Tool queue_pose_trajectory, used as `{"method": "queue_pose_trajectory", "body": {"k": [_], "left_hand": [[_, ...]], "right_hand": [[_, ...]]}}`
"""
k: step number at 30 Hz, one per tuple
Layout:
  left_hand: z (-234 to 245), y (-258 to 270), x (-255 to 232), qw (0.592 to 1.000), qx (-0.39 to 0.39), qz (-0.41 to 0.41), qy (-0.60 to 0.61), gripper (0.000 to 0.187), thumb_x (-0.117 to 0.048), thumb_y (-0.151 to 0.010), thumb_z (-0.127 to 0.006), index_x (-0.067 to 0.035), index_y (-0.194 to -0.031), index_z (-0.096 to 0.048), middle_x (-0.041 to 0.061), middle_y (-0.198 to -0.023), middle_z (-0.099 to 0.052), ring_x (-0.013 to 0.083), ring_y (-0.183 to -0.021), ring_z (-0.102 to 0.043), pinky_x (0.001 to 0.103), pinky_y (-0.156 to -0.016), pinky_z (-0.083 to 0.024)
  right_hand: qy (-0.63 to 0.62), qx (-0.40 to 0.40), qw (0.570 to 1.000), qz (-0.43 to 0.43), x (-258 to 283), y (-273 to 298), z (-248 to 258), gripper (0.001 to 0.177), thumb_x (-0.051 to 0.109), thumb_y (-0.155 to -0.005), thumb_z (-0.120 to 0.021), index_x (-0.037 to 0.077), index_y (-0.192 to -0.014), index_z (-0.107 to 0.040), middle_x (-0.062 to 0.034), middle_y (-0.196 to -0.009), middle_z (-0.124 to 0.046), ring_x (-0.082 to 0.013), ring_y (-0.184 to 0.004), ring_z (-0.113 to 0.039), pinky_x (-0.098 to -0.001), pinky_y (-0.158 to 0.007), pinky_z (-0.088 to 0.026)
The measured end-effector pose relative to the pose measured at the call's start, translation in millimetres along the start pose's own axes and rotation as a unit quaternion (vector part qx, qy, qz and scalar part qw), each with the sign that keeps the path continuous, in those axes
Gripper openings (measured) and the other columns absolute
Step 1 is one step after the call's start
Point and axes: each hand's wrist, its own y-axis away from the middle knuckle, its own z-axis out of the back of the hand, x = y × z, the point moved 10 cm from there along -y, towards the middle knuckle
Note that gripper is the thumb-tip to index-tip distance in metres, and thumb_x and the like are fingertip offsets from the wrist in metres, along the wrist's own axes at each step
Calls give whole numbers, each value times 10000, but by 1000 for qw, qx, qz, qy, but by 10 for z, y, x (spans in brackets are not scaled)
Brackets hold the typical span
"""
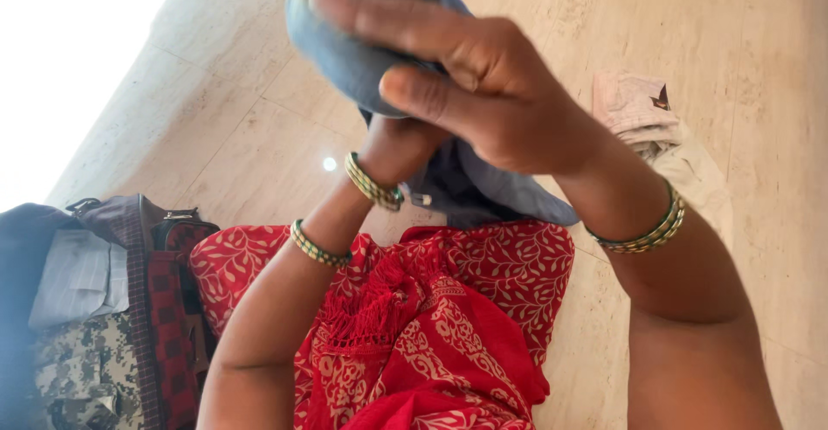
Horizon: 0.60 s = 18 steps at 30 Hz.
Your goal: The person buttons a shirt, smooths the fabric, and folds the shirt on the floor.
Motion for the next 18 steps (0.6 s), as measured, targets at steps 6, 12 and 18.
{"method": "queue_pose_trajectory", "body": {"k": [6, 12, 18], "left_hand": [[665, 0, -254, 987, 132, -92, -3, 69, -76, -979, -762, -44, -1038, -750, 120, -1126, -771, 187, -1078, -759, 323, -995, -625], [1046, -373, -954, 983, 143, -116, -23, 45, -76, -954, -756, -58, -915, -746, 66, -994, -760, 156, -917, -762, 274, -864, -624], [1333, -531, -1183, 985, 120, -99, -71, 72, -136, -963, -728, -87, -1002, -692, 59, -1086, -687, 173, -1022, -690, 325, -915, -568]], "right_hand": [[234, -14, 972, 2, -522, 47, 776, 141, 68, -1172, -575, 56, -1289, -653, -64, -1309, -697, -160, -1181, -658, -337, -1068, -534], [255, 126, 933, -219, -1998, 736, 732, 560, 138, -903, -784, 58, -1405, -549, -117, -1399, -630, -228, -1298, -589, -374, -1091, -500], [222, 28, 920, -321, -2218, 786, 988, 262, 93, -960, -682, 46, -1218, -686, -117, -1055, -737, -206, -838, -688, -349, -724, -592]]}}
